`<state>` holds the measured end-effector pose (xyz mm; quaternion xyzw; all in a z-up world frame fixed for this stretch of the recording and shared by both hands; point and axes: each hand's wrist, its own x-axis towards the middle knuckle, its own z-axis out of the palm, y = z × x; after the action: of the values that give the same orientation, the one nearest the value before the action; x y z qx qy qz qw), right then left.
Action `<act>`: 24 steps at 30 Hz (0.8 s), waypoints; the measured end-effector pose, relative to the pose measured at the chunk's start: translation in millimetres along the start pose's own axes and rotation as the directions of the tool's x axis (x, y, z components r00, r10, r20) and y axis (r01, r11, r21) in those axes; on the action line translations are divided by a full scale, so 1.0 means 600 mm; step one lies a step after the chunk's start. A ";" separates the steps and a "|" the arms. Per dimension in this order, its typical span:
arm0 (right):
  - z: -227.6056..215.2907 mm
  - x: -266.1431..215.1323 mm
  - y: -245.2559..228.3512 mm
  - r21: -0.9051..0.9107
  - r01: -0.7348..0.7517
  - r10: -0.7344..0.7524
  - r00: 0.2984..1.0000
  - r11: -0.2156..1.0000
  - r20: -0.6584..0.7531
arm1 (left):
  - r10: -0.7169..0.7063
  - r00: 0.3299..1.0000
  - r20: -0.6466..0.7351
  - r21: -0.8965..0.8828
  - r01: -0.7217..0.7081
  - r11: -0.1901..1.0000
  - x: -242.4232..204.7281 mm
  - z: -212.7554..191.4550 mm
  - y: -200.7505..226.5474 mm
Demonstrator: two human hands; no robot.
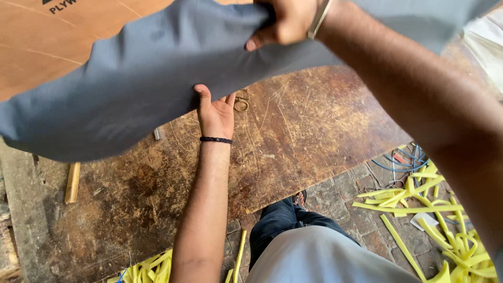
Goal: The person aligns a piece of dark fabric over a curved wooden frame with foam padding. They use a pneumatic staple gun to secure the fabric to the edges of the frame, trimming excess material with scissors as needed.
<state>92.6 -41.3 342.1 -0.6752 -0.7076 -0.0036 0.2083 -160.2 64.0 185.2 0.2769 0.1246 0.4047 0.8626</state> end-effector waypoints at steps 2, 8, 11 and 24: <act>0.042 -0.006 0.007 -0.165 0.091 -0.102 0.993 0.982 -0.060 | -0.136 0.941 -0.310 -0.029 0.134 0.991 0.016 -0.027 0.004; 0.259 -0.139 -0.016 -0.326 0.221 -0.339 0.865 0.919 -0.371 | -0.322 0.915 -0.244 -0.436 0.193 0.879 -0.113 -0.158 -0.061; 0.359 -0.229 -0.045 -0.122 0.224 -0.248 0.937 0.967 -0.247 | -0.364 0.796 -0.483 -0.565 0.035 0.824 -0.217 -0.242 -0.114; 0.365 -0.407 0.079 0.393 -0.188 0.250 0.962 0.900 -0.113 | -0.409 0.214 -0.887 -0.022 0.866 0.500 -0.390 -0.286 -0.109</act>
<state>75.0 -207.4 55.5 -0.6950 -0.5953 0.1020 0.3900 -344.5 -84.8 5.4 0.1835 0.7048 0.0200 0.6850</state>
